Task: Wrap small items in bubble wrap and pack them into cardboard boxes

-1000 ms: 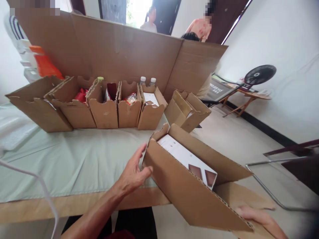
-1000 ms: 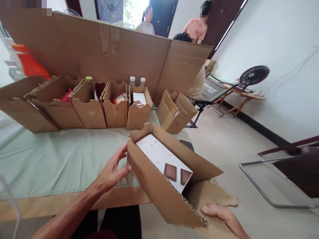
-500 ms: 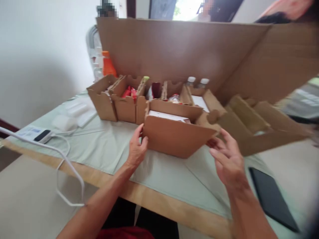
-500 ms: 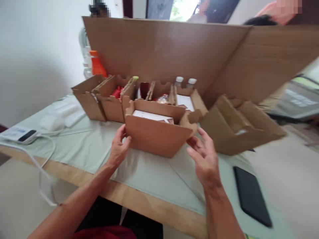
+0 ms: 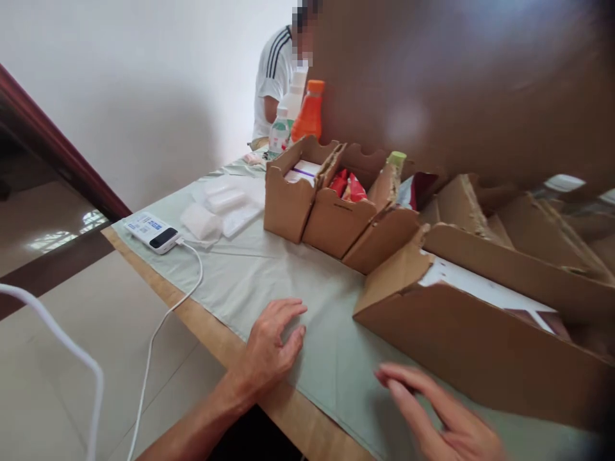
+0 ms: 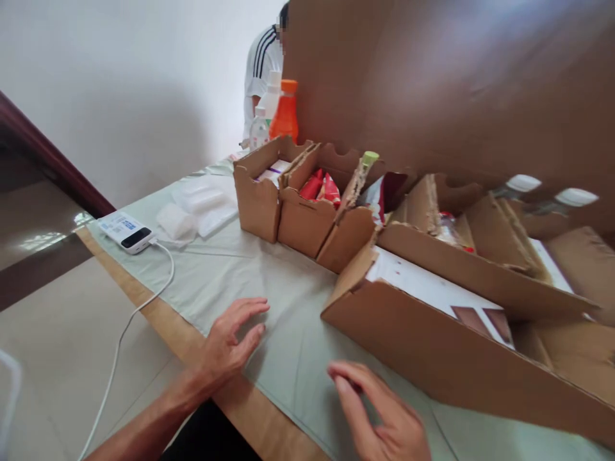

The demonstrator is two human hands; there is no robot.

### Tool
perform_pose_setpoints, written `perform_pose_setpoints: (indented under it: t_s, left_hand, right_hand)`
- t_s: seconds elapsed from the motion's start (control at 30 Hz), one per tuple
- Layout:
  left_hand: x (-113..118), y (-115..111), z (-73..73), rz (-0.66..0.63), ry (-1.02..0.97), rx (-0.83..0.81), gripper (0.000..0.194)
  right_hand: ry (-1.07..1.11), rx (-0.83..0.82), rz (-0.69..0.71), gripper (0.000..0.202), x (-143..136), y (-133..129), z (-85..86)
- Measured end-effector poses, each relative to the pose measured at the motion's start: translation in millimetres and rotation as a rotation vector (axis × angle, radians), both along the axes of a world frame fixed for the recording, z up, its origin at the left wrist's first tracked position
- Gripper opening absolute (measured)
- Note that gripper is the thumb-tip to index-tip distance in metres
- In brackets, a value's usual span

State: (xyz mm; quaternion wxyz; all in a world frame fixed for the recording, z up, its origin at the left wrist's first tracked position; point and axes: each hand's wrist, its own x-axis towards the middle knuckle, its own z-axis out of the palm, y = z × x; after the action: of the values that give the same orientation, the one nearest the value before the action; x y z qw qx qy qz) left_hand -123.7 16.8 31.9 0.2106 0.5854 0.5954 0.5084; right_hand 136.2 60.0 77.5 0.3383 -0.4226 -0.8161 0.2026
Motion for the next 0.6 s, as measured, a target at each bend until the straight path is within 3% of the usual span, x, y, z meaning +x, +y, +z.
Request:
perform_pose_setpoints:
  t_s: [0.07, 0.17, 0.27, 0.37, 0.47, 0.53, 0.6]
  left_hand:
    - [-6, -7, -10.2, 0.034, 0.007, 0.051, 0.030]
    - [-5, -9, -16.8, -0.014, 0.003, 0.085, 0.031]
    - [-5, -6, -15.5, -0.028, -0.021, 0.108, 0.031]
    - [-7, -3, -15.5, -0.024, -0.042, 0.148, 0.034]
    - [-8, -3, -19.0, -0.023, -0.102, 0.172, 0.037]
    - [-8, -4, -21.5, 0.009, -0.167, 0.163, 0.037]
    - [-8, -6, -22.5, 0.055, -0.256, 0.109, 0.036]
  right_hand:
    - [-0.007, 0.053, 0.194, 0.018, -68, 30, 15.5]
    - [-0.090, 0.166, 0.437, 0.030, -171, 78, 22.7]
    - [-0.321, 0.247, 0.552, 0.035, -271, 118, 19.7]
    - [-0.473, 0.205, 0.672, 0.040, -350, 140, 17.2]
    - [-0.464, 0.105, 0.692, 0.045, -386, 144, 17.9]
    - [-0.418, 0.082, 0.631, 0.043, -378, 135, 20.8]
    - [-0.236, 0.006, 0.530, 0.033, -345, 120, 26.2]
